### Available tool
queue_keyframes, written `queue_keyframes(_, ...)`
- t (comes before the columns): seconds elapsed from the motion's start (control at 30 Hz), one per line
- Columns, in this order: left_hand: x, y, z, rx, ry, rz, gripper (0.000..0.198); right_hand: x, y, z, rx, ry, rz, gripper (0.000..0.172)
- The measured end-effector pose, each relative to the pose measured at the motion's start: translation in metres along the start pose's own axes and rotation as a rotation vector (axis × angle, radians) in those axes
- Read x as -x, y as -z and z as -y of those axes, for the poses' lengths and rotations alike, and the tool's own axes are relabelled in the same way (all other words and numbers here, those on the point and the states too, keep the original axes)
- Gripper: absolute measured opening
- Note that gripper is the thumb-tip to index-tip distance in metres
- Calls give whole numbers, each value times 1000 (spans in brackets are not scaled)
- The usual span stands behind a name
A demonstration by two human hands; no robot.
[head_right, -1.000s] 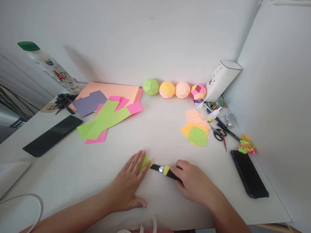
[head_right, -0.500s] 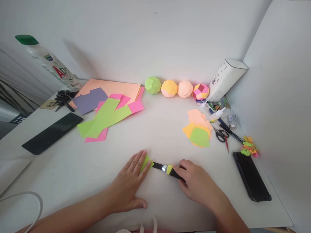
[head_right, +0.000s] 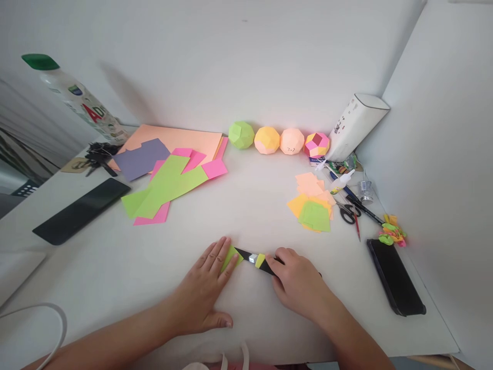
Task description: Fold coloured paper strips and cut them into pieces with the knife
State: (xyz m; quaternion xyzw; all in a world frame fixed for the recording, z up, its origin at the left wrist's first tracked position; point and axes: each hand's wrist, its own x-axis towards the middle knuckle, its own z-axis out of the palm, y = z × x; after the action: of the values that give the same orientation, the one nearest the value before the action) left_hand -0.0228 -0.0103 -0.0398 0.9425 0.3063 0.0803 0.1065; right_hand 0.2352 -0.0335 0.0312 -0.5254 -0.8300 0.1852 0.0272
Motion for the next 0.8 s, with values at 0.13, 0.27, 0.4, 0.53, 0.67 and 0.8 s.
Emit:
queue_keyframes(0.13, 0, 0, 0, -1, -7, 7, 112, -3, -3, 0, -4, 8, -13, 42)
queue_keyframes(0.27, 0, 0, 0, 3, -8, 0, 112, -6, -6, 0, 11, 32, -55, 41)
queue_keyframes(0.4, 0, -1, 0, 10, -4, -3, 111, -8, -10, 2, 18, 38, -68, 42)
queue_keyframes(0.53, 1, -2, 0, 11, -12, -20, 111, -11, -14, 5, 45, 49, -91, 43)
queue_keyframes(0.67, 1, -3, 1, 1, -19, -48, 111, -16, -17, 7, 48, 62, -111, 41)
queue_keyframes(0.8, 1, -3, 1, -7, -32, -60, 111, -19, -18, 9, 59, 68, -124, 40)
